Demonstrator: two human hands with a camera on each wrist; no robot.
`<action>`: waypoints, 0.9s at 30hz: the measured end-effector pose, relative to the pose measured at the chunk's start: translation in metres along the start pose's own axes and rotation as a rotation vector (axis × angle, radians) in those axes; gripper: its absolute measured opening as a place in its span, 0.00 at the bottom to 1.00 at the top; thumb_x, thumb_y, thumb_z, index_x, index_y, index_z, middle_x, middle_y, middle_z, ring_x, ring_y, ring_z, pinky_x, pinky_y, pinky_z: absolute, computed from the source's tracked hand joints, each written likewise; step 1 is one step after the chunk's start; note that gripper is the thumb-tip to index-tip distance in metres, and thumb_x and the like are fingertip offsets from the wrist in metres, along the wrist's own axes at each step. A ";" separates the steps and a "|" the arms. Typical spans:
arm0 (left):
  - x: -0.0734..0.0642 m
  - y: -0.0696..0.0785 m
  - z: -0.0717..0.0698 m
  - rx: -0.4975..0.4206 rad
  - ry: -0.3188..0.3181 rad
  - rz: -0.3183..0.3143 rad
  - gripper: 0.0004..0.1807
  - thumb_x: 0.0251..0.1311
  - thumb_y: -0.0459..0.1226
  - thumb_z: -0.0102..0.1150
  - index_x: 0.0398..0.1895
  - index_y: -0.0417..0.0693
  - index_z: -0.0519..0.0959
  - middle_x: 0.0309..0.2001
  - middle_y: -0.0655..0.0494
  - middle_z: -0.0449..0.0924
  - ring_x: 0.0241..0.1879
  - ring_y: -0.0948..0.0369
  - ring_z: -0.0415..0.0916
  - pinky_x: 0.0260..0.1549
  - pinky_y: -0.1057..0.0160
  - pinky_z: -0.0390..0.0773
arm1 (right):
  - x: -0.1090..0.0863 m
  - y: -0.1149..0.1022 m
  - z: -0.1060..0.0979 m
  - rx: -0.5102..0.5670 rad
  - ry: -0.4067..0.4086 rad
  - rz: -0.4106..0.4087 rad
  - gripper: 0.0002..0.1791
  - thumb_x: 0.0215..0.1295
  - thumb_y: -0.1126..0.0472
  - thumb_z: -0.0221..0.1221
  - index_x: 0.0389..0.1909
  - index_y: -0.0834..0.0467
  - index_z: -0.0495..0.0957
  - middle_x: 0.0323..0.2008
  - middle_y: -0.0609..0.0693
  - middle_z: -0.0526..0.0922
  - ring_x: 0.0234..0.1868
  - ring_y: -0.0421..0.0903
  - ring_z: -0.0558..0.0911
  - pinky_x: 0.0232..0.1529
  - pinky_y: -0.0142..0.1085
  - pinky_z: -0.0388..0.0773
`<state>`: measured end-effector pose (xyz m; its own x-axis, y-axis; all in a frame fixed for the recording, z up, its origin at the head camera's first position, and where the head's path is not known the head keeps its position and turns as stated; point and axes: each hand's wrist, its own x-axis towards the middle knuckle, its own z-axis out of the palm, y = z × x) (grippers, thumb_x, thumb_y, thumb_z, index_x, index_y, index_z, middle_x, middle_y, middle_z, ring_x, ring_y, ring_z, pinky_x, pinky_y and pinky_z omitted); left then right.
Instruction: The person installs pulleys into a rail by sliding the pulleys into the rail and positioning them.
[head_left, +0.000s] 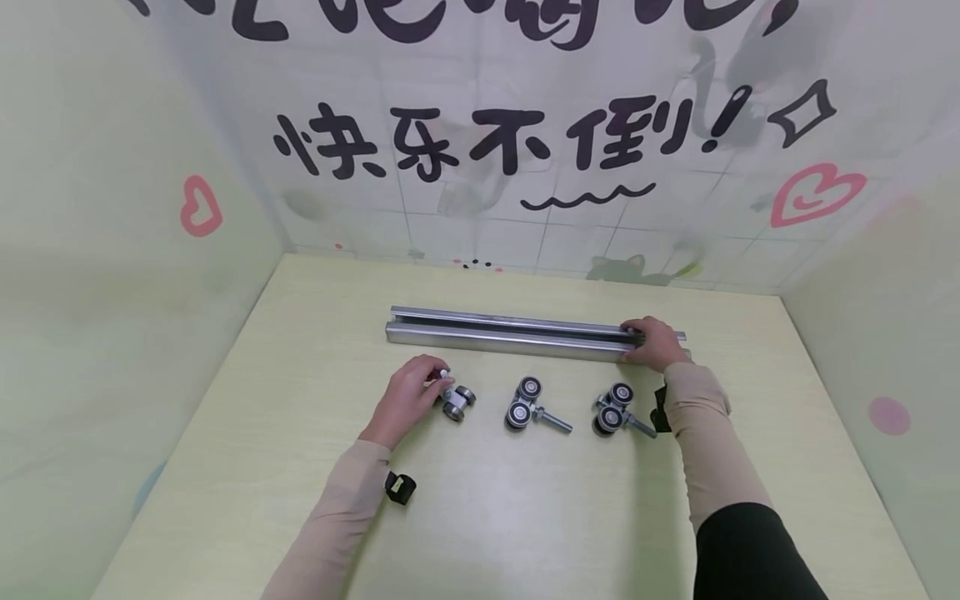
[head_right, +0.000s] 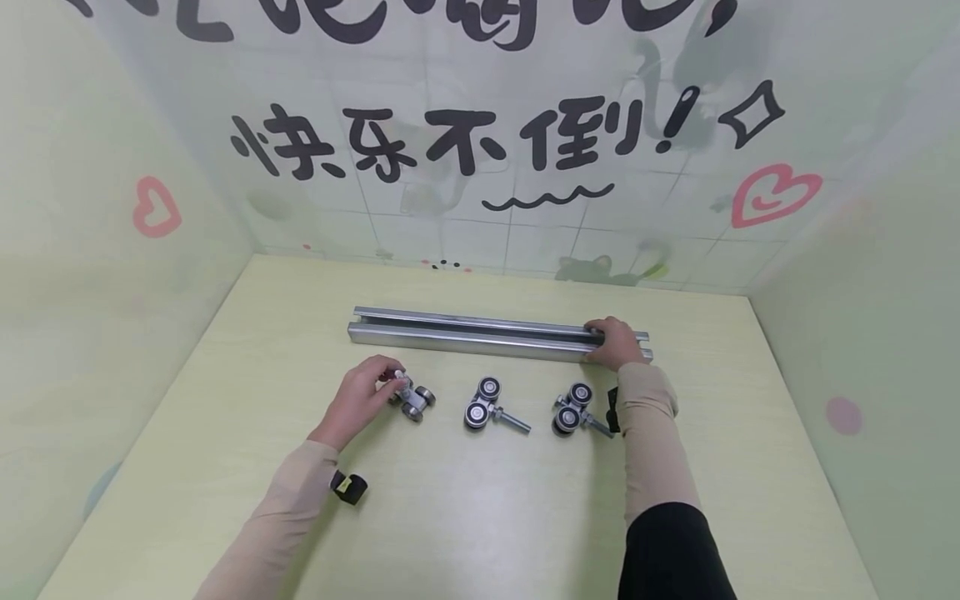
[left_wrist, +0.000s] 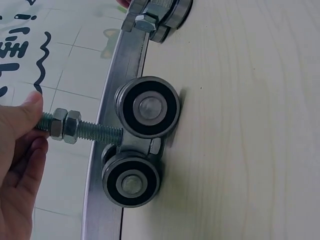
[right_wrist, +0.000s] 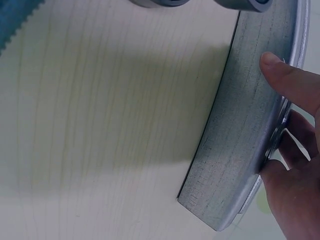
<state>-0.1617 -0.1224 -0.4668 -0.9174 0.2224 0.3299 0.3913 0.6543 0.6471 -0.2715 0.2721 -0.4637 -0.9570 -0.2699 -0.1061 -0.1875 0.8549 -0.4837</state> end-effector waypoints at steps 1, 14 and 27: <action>0.000 0.000 0.000 0.005 0.001 0.004 0.06 0.54 0.32 0.60 0.35 0.40 0.76 0.33 0.52 0.77 0.35 0.60 0.74 0.35 0.64 0.78 | 0.000 0.000 0.000 -0.001 0.001 -0.001 0.30 0.44 0.67 0.66 0.52 0.68 0.71 0.48 0.70 0.72 0.48 0.65 0.71 0.51 0.56 0.66; -0.003 -0.003 0.001 0.004 0.044 0.029 0.08 0.52 0.35 0.63 0.32 0.41 0.75 0.30 0.54 0.75 0.31 0.62 0.72 0.30 0.65 0.77 | 0.001 0.004 0.001 -0.006 0.015 -0.014 0.31 0.43 0.66 0.67 0.52 0.68 0.71 0.46 0.69 0.73 0.47 0.65 0.72 0.50 0.56 0.67; -0.009 -0.010 0.008 -0.032 0.028 0.021 0.12 0.52 0.34 0.63 0.37 0.38 0.75 0.34 0.52 0.75 0.33 0.61 0.74 0.33 0.63 0.79 | 0.001 0.003 0.002 0.002 0.008 -0.015 0.31 0.43 0.67 0.67 0.53 0.68 0.70 0.47 0.70 0.73 0.48 0.66 0.71 0.51 0.56 0.66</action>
<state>-0.1578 -0.1254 -0.4815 -0.9070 0.2153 0.3620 0.4126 0.6264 0.6613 -0.2731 0.2737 -0.4667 -0.9559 -0.2788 -0.0922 -0.2009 0.8500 -0.4869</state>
